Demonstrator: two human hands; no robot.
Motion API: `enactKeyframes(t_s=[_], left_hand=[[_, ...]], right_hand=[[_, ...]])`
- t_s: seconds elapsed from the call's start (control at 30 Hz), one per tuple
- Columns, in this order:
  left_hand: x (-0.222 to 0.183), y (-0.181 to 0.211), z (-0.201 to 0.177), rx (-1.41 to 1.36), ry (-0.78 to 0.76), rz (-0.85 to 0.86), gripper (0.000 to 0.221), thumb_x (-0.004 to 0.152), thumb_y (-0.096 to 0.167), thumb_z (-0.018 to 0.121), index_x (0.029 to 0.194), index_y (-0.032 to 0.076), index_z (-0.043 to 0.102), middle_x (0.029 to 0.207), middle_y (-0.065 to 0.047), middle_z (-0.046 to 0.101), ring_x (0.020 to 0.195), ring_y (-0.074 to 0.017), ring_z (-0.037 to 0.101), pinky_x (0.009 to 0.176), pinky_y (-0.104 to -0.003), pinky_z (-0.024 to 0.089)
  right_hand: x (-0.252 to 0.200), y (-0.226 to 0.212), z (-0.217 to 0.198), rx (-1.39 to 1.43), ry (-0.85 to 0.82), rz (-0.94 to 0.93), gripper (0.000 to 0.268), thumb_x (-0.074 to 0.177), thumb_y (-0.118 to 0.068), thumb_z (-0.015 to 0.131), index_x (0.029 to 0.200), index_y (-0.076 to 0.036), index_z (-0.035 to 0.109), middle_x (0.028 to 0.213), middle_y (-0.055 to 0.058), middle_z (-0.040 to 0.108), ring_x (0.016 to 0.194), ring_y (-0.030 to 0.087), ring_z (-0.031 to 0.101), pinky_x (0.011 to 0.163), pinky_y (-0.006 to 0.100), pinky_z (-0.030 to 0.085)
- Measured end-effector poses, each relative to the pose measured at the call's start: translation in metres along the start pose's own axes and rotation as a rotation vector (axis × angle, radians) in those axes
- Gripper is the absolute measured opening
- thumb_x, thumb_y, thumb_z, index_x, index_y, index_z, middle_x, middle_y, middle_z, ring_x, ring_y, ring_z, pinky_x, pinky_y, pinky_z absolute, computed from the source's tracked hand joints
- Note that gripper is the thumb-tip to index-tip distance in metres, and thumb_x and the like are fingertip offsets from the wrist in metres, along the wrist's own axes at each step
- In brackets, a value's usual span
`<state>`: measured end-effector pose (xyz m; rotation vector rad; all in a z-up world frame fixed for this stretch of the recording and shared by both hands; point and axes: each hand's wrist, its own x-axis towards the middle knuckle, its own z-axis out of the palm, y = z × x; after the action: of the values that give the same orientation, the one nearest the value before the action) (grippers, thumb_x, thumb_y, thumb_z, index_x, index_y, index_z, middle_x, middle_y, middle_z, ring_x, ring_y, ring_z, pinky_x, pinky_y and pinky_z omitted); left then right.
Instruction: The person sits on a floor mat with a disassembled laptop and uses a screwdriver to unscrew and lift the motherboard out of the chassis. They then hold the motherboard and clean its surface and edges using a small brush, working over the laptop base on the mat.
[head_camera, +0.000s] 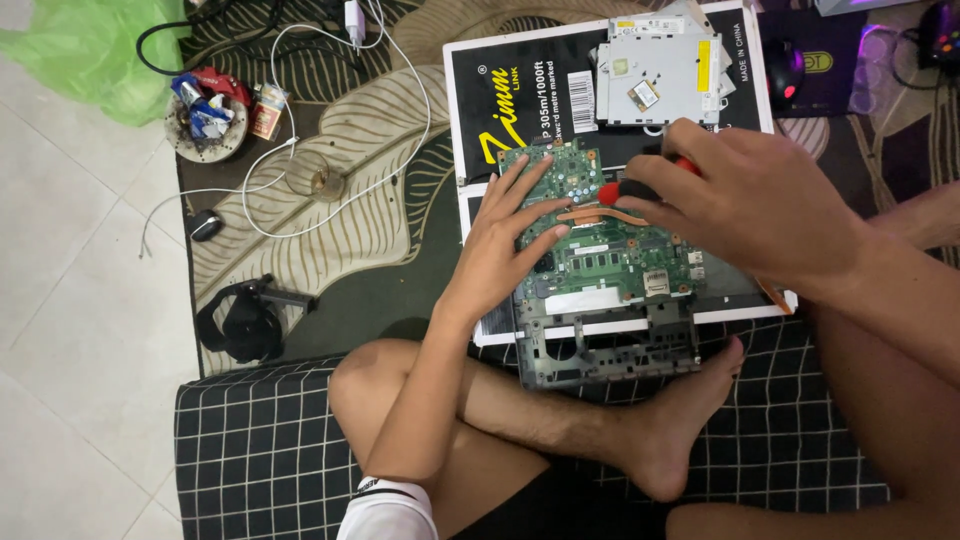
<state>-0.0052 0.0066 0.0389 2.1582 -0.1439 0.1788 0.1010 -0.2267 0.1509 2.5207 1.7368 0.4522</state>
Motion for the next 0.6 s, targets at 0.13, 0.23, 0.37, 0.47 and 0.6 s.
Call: enactKeyframes(t_s=[0.13, 0.23, 0.37, 0.47, 0.6], left_hand=[[0.0, -0.001, 0.0, -0.003, -0.002, 0.004, 0.032, 0.094, 0.024, 0.071, 0.123, 0.011, 0.076, 0.157, -0.007, 0.047, 0.155, -0.0309, 0.03, 0.13, -0.053, 0.017], [0.0, 0.0, 0.0, -0.006, -0.007, -0.001, 0.032, 0.094, 0.023, 0.072, 0.123, 0.011, 0.076, 0.157, -0.007, 0.047, 0.155, -0.0308, 0.029, 0.13, -0.054, 0.016], [0.0, 0.0, -0.001, -0.007, -0.008, 0.008, 0.031, 0.094, 0.024, 0.071, 0.122, 0.011, 0.076, 0.156, -0.007, 0.048, 0.155, -0.0314, 0.03, 0.13, -0.053, 0.017], [0.001, -0.001, -0.001, 0.002, -0.011, 0.006, 0.031, 0.094, 0.023, 0.07, 0.121, 0.011, 0.076, 0.156, -0.007, 0.049, 0.155, -0.0315, 0.029, 0.129, -0.053, 0.017], [0.001, 0.001, -0.001, 0.029, -0.004, 0.014, 0.03, 0.094, 0.024, 0.069, 0.12, 0.01, 0.076, 0.155, -0.007, 0.05, 0.154, -0.0324, 0.03, 0.129, -0.054, 0.018]], right_hand=[[0.001, 0.0, 0.001, 0.016, 0.015, -0.002, 0.028, 0.102, -0.04, 0.074, 0.114, -0.015, 0.067, 0.095, 0.001, 0.053, 0.055, 0.012, 0.049, 0.054, 0.027, 0.043], [0.0, 0.0, 0.002, -0.053, -0.014, -0.015, 0.029, 0.101, -0.042, 0.073, 0.114, -0.016, 0.068, 0.098, 0.0, 0.056, 0.053, 0.009, 0.047, 0.051, 0.023, 0.04], [0.007, -0.002, -0.006, -0.047, 0.024, -0.055, 0.026, 0.105, -0.042, 0.072, 0.113, -0.017, 0.067, 0.094, 0.0, 0.053, 0.053, 0.01, 0.043, 0.052, 0.024, 0.039], [0.016, -0.004, -0.015, -0.075, -0.024, -0.077, 0.028, 0.101, -0.044, 0.072, 0.111, -0.02, 0.063, 0.081, -0.003, 0.047, 0.05, 0.009, 0.035, 0.051, 0.024, 0.033], [0.04, -0.007, -0.032, -0.162, -0.247, -0.25, 0.03, 0.086, -0.014, 0.07, 0.107, -0.034, 0.072, 0.105, 0.004, 0.053, 0.079, 0.016, 0.052, 0.046, 0.021, 0.049]])
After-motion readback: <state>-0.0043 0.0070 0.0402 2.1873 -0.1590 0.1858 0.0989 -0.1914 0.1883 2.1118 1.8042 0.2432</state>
